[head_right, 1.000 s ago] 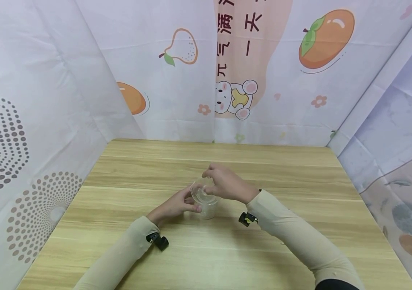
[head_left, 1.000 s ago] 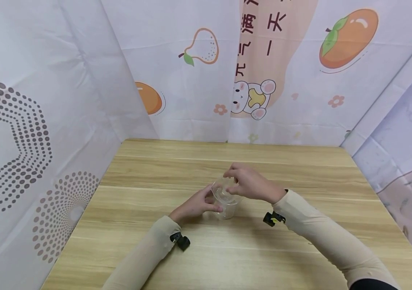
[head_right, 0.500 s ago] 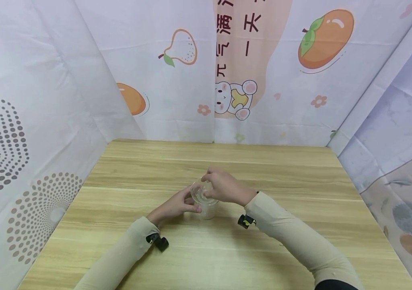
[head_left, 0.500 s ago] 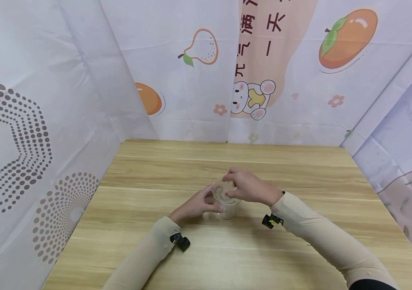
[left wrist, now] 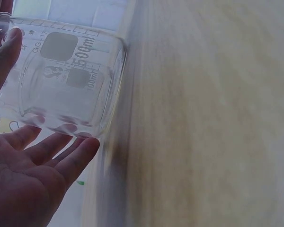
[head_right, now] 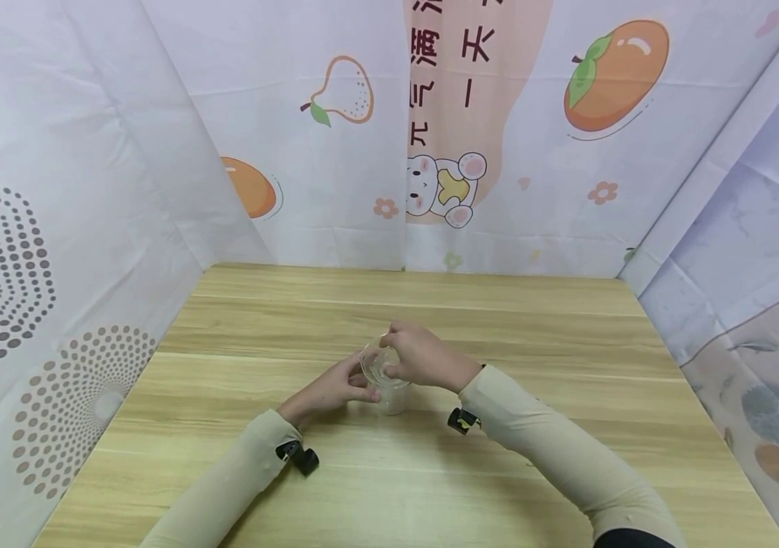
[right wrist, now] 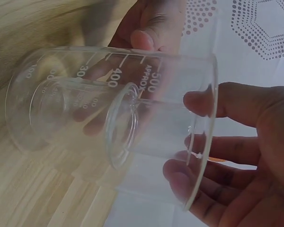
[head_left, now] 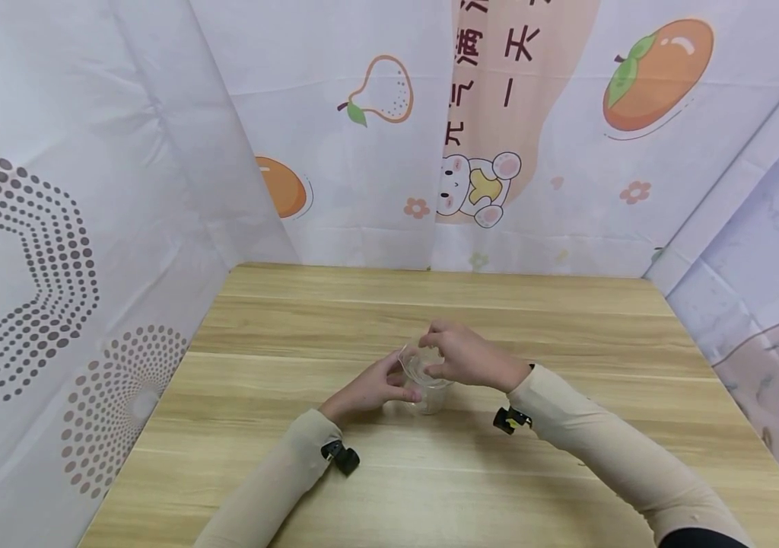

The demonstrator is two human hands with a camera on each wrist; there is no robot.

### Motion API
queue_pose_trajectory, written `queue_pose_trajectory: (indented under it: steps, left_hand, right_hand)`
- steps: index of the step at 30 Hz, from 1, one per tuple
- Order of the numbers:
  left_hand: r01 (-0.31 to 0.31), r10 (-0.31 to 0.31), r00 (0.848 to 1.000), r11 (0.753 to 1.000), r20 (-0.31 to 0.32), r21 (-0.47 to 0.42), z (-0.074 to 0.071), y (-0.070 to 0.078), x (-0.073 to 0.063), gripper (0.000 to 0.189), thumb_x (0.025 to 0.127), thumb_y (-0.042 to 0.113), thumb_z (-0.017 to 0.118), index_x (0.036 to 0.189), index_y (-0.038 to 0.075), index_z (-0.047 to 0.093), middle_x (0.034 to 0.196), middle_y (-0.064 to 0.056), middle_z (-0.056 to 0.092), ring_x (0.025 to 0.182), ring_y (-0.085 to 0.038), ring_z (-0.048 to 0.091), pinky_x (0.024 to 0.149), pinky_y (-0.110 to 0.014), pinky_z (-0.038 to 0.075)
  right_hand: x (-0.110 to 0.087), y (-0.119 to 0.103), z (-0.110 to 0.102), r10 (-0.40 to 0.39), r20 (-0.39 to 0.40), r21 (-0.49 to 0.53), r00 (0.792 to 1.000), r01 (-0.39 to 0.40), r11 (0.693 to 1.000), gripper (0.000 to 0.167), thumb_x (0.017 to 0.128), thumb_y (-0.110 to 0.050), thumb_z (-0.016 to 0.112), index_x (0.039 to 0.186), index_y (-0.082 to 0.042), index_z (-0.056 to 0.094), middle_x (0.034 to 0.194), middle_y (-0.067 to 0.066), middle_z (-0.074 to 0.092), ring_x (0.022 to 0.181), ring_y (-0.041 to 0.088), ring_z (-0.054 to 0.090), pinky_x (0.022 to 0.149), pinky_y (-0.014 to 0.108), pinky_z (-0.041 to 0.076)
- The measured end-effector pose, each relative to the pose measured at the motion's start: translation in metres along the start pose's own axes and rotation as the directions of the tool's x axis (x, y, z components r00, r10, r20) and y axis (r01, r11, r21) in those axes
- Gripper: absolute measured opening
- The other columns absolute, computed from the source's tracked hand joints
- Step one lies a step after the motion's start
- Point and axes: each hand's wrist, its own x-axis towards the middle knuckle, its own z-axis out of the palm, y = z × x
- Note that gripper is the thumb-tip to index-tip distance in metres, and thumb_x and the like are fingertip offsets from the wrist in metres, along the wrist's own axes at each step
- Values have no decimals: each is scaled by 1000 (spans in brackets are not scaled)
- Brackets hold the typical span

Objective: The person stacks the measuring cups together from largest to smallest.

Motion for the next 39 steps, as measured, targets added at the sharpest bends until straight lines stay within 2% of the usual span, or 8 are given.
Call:
queue_pose_trajectory:
  steps: [9,20,29,39]
  left_hand:
    - [12,-12,1000,1000,12,-5,0,1,0,90,85,26,76,156,23,20,158,-7,34,139,-29,43,112,-44,42]
    - [-7,6,1000,1000,14,17,0,1,0,90,85,28,76,156,25,20,156,-6,37,138,-29,46,111,-45,43]
    - [2,-2,1000,1000,4,16,-1,0,0,89,86,26,76,156,25,21,156,-4,37,136,-27,48,113,-45,40]
    - [-12,12,1000,999,0,35,0,0,0,89,86,27,75,156,25,21,157,-3,35,139,-27,44,114,-44,39]
  right_hand:
    - [2,-1,7,17,44,-31,999,-16,999,38,82,-17,77,114,2,68,104,13,63,79,13,58,70,25,54]
    - [4,-4,10,28,75,-64,997,-23,998,39,82,-17,78,116,1,68,106,12,64,85,17,63,75,30,57]
    - [7,-5,14,18,96,-103,995,-8,995,38,82,-15,76,115,1,69,101,12,65,80,16,61,71,29,56]
    - [9,-7,14,25,128,-131,991,-8,991,37,82,-16,77,114,0,69,95,11,63,74,15,59,66,28,54]
